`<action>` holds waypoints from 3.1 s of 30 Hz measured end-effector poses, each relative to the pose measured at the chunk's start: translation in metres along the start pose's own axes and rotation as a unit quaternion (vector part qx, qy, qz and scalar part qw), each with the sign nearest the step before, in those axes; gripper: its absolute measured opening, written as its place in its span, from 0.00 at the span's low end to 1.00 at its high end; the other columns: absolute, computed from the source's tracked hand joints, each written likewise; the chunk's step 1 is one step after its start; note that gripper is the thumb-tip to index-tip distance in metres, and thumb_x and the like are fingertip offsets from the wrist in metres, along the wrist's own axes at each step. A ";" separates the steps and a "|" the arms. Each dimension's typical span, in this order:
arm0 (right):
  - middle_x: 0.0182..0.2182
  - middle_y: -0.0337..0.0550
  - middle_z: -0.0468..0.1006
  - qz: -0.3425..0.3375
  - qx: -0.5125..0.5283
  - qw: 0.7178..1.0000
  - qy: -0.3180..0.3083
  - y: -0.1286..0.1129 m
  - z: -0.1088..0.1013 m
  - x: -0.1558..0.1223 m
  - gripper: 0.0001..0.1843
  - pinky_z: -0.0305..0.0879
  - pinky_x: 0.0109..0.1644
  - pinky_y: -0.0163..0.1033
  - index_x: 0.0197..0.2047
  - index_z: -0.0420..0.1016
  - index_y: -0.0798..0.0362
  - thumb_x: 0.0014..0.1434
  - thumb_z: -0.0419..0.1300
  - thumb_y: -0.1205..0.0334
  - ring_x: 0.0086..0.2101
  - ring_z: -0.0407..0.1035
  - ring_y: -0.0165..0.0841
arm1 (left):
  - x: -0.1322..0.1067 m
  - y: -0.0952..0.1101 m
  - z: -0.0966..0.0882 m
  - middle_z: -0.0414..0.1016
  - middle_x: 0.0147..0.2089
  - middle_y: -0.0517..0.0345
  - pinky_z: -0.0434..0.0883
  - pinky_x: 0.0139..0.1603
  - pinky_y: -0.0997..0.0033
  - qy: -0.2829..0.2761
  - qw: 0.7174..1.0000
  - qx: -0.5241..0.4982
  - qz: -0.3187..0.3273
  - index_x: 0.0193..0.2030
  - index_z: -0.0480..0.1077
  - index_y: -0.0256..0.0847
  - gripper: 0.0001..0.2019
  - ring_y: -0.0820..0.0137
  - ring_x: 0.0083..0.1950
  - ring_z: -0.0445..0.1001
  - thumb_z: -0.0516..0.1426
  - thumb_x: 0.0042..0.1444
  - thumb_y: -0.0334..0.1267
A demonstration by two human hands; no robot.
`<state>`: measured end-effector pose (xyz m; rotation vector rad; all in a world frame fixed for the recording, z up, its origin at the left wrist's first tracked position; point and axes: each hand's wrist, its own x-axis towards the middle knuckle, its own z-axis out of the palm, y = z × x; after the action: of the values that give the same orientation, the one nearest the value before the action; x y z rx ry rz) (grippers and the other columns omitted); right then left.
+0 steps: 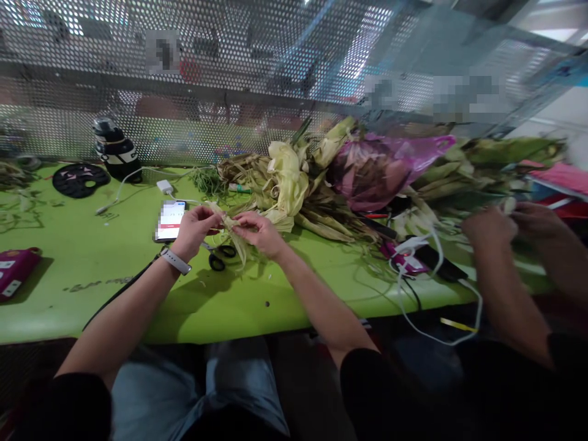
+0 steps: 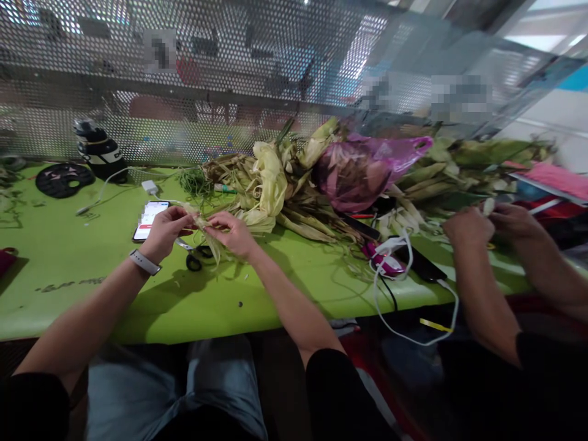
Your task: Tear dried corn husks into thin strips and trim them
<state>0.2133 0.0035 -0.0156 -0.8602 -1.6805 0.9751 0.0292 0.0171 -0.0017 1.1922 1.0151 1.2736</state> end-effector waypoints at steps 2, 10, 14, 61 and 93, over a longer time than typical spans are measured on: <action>0.46 0.46 0.75 -0.051 -0.054 0.997 -0.013 -0.002 0.002 -0.001 0.12 0.64 0.53 0.43 0.32 0.79 0.51 0.52 0.66 0.52 0.47 0.69 0.36 | 0.000 0.000 0.000 0.71 0.24 0.64 0.71 0.25 0.76 -0.001 1.000 0.001 -0.004 0.27 0.66 0.37 0.19 0.77 0.24 0.72 0.70 0.38 0.44; 0.32 0.41 0.75 -0.009 -0.060 0.998 0.025 -0.006 0.007 -0.004 0.14 0.62 0.42 0.39 0.33 0.76 0.52 0.56 0.63 0.49 0.35 0.67 0.33 | 0.000 0.001 0.000 0.75 0.29 0.59 0.72 0.29 0.74 -0.032 0.999 -0.002 -0.002 0.28 0.68 0.37 0.20 0.73 0.29 0.75 0.70 0.38 0.47; 0.27 0.38 0.73 0.056 0.035 0.996 0.057 -0.007 0.007 -0.002 0.16 0.60 0.36 0.36 0.32 0.75 0.53 0.52 0.65 0.47 0.30 0.64 0.29 | -0.002 0.004 0.000 0.78 0.33 0.55 0.74 0.32 0.72 -0.045 0.999 -0.003 -0.003 0.32 0.71 0.36 0.20 0.69 0.34 0.78 0.70 0.38 0.47; 0.26 0.35 0.75 0.135 0.240 0.957 0.087 0.006 -0.001 0.004 0.15 0.63 0.36 0.34 0.29 0.75 0.52 0.44 0.71 0.52 0.27 0.66 0.26 | 0.015 0.005 -0.020 0.80 0.42 0.50 0.69 0.53 0.63 -0.099 0.993 0.058 -0.017 0.42 0.77 0.40 0.19 0.64 0.49 0.76 0.67 0.46 0.48; 0.24 0.37 0.79 0.247 0.377 0.890 0.074 -0.020 0.004 -0.001 0.01 0.71 0.27 0.30 0.33 0.73 0.56 0.56 0.61 0.69 0.23 0.73 0.26 | 0.003 0.001 0.002 0.77 0.28 0.56 0.78 0.38 0.69 -0.024 0.998 0.012 -0.060 0.31 0.69 0.36 0.02 0.71 0.31 0.78 0.57 0.51 0.32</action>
<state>0.2077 -0.0070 0.0013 -0.7949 -0.8165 1.7050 0.0310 0.0201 0.0001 1.1570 1.0522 1.1367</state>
